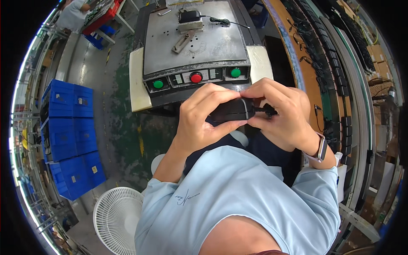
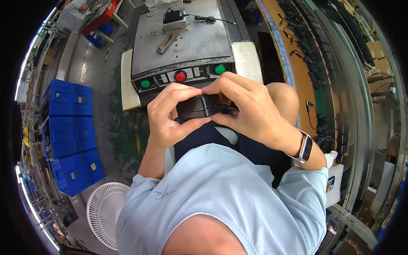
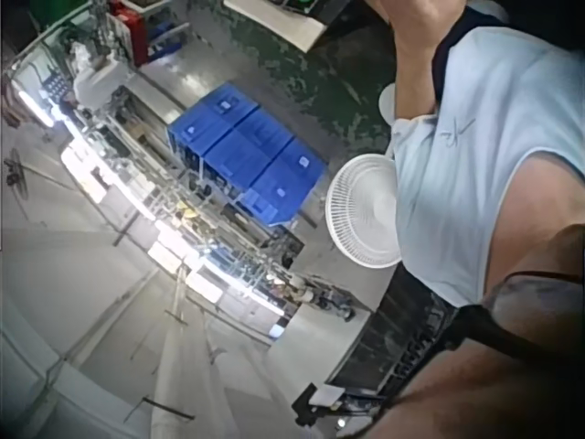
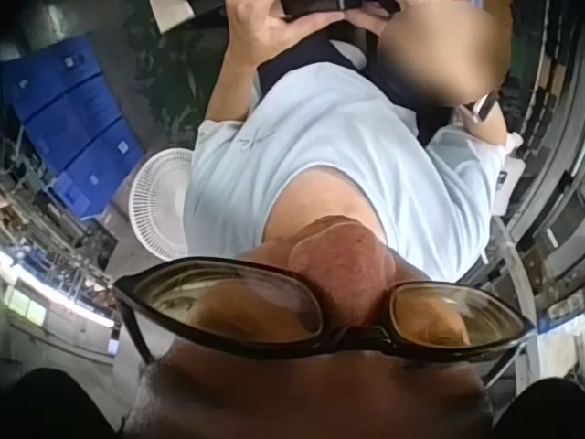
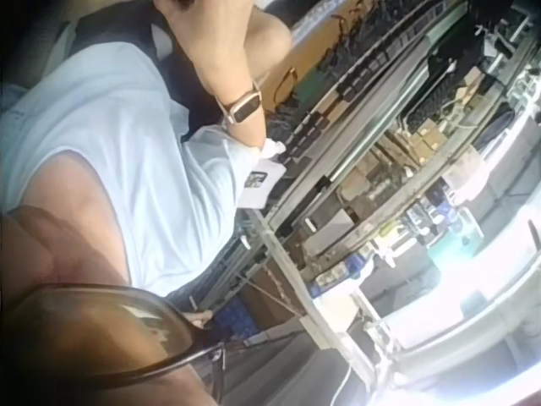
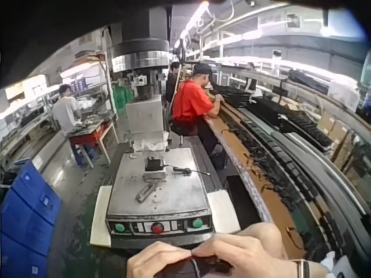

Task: Inspecting and wiping down electronic power adapters at a factory assembly station.

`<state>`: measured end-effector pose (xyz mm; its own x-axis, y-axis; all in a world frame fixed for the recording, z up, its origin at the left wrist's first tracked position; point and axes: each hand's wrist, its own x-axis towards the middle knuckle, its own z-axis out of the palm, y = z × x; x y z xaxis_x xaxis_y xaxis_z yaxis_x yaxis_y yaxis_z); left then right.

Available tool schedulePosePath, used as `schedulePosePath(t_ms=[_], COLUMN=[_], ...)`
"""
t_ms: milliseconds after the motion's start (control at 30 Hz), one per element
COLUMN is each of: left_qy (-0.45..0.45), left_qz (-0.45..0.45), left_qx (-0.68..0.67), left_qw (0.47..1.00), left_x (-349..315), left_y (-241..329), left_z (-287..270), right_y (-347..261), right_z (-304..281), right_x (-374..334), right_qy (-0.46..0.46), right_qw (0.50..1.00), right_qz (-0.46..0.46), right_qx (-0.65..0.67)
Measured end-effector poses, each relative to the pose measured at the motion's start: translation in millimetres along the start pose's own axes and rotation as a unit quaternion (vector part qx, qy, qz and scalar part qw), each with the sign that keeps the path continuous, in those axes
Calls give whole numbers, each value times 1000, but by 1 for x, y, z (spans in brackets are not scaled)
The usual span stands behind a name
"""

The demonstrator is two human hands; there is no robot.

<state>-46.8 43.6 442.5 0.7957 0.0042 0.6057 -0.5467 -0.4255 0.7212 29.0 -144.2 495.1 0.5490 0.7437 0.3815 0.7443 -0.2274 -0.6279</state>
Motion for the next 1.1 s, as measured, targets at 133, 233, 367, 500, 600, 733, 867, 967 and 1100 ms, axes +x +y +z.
schedulePosePath(t_ms=[133, 233, 367, 500, 600, 733, 867, 967, 1100], left_qy=[15, 28, 46, 74, 89, 177, 222, 131, 54], left_qz=[-3, 42, 38, 10, -56, -155, -196, -29, -154], left_qx=[-1, -31, -22, -25, -96, 46, 155, 211, -22], left_qw=[1000, 998, 998, 997, 990, 971, 942, 968, 986], left_x=[-7, -7, -5, 0, -2, 58, 100, 125, 141], left_y=[0, -6, -7, -27, -57, -123, -256, -309, -316], left_z=[4, 5, 8, 14, 20, -10, -68, -79, -92], right_y=[2, 5, 10, 21, 38, 82, 114, 158, 188], right_z=[0, 0, 4, 15, 36, 21, -27, -54, -58], right_x=[-1, -1, 2, 9, 4, 22, 66, 94, 133], right_qy=[-23, -64, -68, -86, -166, -132, 58, 101, 92], right_qw=[1000, 996, 992, 989, 972, 971, 929, 871, 945], right_qz=[-12, -2, 7, 23, 87, 105, 257, 257, 221], right_qx=[-1, 66, 106, 119, 140, 167, 261, 405, 221])
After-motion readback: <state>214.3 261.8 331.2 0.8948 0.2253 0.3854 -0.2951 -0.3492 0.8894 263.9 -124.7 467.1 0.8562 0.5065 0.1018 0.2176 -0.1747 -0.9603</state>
